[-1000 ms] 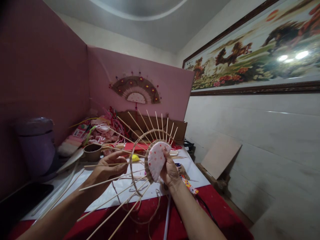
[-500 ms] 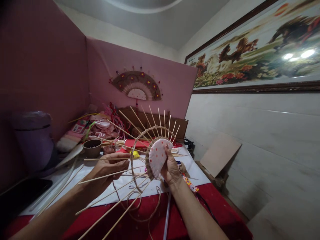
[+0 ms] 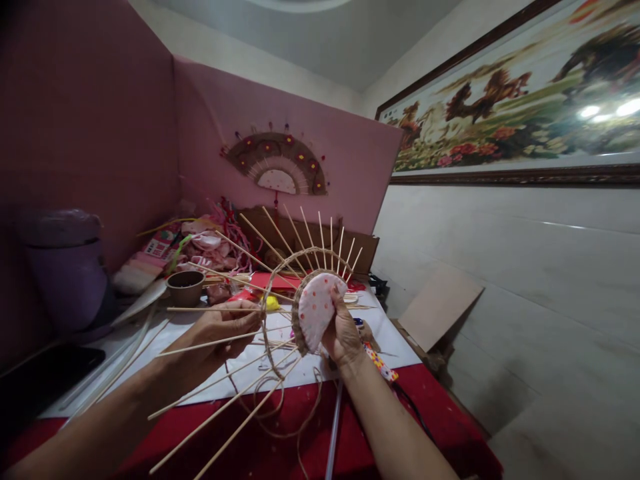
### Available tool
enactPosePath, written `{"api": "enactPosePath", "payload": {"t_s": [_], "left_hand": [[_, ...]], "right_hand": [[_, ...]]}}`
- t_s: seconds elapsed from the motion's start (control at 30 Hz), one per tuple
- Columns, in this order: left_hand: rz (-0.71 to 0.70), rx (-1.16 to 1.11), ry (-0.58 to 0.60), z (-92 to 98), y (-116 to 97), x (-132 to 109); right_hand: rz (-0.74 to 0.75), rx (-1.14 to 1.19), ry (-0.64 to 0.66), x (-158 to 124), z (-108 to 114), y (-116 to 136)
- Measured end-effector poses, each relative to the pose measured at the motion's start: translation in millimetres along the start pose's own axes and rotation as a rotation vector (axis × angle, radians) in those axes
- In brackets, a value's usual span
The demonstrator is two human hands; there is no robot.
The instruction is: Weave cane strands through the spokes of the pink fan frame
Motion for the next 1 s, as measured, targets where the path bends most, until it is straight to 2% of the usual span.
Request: {"api": "enactPosePath", "payload": {"t_s": [0.13, 0.3, 0.43, 0.63, 0.8, 1.0], "left_hand": [[-0.034, -0.009, 0.016, 3.0, 1.5, -0.9], [0.023, -0.028, 0.024, 4.3, 4.3, -1.0], [0.011, -0.048, 0.042, 3.7, 5.1, -1.2], [-0.035, -0.023, 0.025, 5.4, 5.8, 0.7], [-0.054, -0.021, 0.004, 4.5, 4.0, 2.2], [-0.057, -0.033, -0.032, 5.1, 4.2, 2.5]], "right_hand": [[-0.015, -0.010, 0.003, 0.4, -0.1, -0.9], [0.007, 0.010, 0.004, 1.7, 0.9, -1.4], [-0.042, -0.019, 0.048, 2.3, 4.0, -4.6], [-0.020, -0.017, 0.004, 3.3, 7.0, -5.4], [-0.055, -0.041, 0.042, 3.1, 5.4, -7.0], [0.015, 0.009, 0.000, 4.6, 4.6, -4.7]]}}
Point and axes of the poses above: each hand's wrist, its own x-axis towards the middle knuckle, its own z-axis out of the back of the hand, y = z × x, the point moved 4 cm from there along x, towards the middle knuckle, and after that the axes turned 11 degrees about z, right-handed, at the moved point
